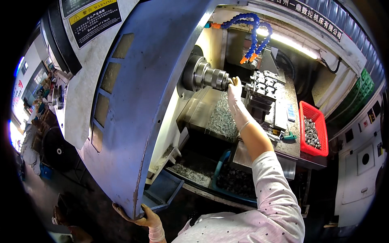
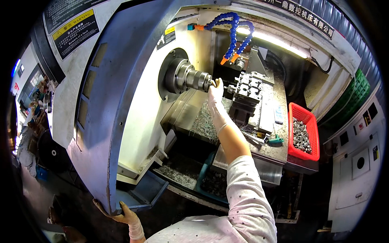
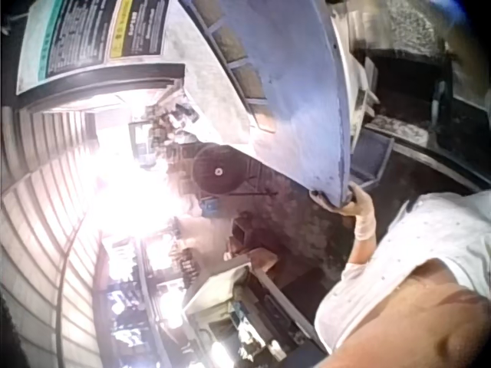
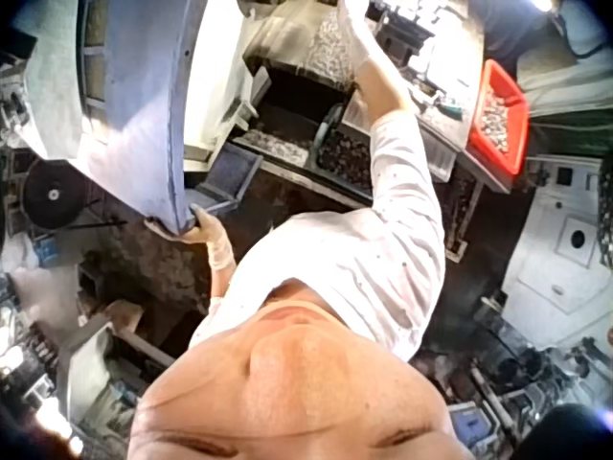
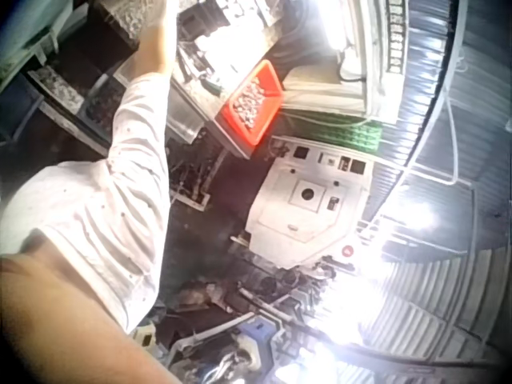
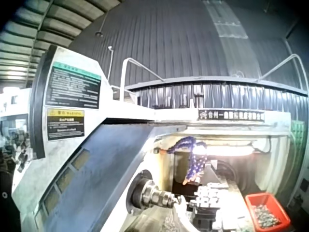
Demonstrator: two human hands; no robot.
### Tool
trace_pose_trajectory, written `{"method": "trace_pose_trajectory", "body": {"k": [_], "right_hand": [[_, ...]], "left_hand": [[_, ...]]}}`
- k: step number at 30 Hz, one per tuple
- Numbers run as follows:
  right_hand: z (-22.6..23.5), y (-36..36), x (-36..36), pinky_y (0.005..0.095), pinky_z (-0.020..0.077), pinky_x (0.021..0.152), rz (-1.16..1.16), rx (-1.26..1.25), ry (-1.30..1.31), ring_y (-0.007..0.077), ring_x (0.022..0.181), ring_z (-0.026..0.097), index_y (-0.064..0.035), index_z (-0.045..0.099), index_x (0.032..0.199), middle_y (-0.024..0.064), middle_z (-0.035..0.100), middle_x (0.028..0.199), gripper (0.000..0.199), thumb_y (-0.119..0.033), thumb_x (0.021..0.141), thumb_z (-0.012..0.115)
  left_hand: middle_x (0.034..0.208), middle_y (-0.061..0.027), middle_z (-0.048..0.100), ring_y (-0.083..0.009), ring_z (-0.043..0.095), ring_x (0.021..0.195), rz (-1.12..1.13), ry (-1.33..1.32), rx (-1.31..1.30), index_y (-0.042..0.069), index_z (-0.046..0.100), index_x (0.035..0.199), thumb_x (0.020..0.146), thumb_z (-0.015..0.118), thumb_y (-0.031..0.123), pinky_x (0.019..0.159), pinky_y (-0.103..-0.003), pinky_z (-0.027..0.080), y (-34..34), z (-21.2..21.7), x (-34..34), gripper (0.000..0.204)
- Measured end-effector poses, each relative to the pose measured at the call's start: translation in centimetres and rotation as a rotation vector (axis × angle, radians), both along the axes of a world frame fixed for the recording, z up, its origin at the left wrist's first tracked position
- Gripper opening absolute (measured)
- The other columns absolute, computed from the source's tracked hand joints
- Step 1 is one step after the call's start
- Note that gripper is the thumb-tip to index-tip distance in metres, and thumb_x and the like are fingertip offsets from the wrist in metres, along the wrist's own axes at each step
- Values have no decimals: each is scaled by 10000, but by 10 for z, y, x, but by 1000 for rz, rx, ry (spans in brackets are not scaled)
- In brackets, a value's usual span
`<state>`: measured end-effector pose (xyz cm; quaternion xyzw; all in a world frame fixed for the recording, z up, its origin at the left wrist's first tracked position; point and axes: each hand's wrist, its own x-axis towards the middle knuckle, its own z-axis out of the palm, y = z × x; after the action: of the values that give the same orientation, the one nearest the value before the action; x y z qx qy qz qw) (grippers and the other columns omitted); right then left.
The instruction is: The person operates a CNC lathe in a factory setting. They repeatedly open the machine door, remove small metal parts from the chuck, and place them into a red basket. The person also uses a brush to clear metal shavings from the machine bed.
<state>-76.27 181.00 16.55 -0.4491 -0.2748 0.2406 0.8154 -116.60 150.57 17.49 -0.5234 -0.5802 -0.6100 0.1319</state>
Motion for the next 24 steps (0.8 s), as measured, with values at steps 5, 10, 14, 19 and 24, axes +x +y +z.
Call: {"method": "trace_pose_trajectory", "body": {"k": [5,10,14,19,24], "right_hand": [[-9,-6,-14,275,241,964,11,-2,-340,222,1155,335,-5,222,1256,160,325,1254,632,91,645,355],[-7,10,-11,245,379,796,-164,43,-89,158,859,495,-4,224,1236,118,525,968,533,47,733,395],[-11,22,-6,245,389,763,-435,-61,4,150,808,501,16,419,1103,92,535,894,422,-30,705,552],[-19,25,4,231,430,641,-334,-98,-84,125,664,535,15,565,846,60,577,741,145,-51,729,510],[-10,13,0,220,425,633,-295,-123,-165,104,657,527,0,564,821,45,575,732,126,-26,719,495]], "left_hand": [[1286,-189,248,-314,279,1170,-6,49,-24,-15,223,1236,669,460,-50,965,-395,199,-1,0,-2,616],[1284,-194,243,-332,265,1178,-7,12,-51,1,208,1240,659,466,-46,967,-419,192,-2,-3,-5,637],[1280,-194,250,-335,261,1179,16,31,-74,6,211,1239,663,473,-33,969,-428,189,-3,-4,-7,634],[1276,-193,258,-333,270,1174,29,83,-64,18,205,1243,667,495,-19,970,-436,186,-2,-3,-6,646],[1278,-188,256,-327,271,1174,-7,-7,-54,25,197,1247,666,517,-8,971,-444,182,-2,-10,-9,664]]}}
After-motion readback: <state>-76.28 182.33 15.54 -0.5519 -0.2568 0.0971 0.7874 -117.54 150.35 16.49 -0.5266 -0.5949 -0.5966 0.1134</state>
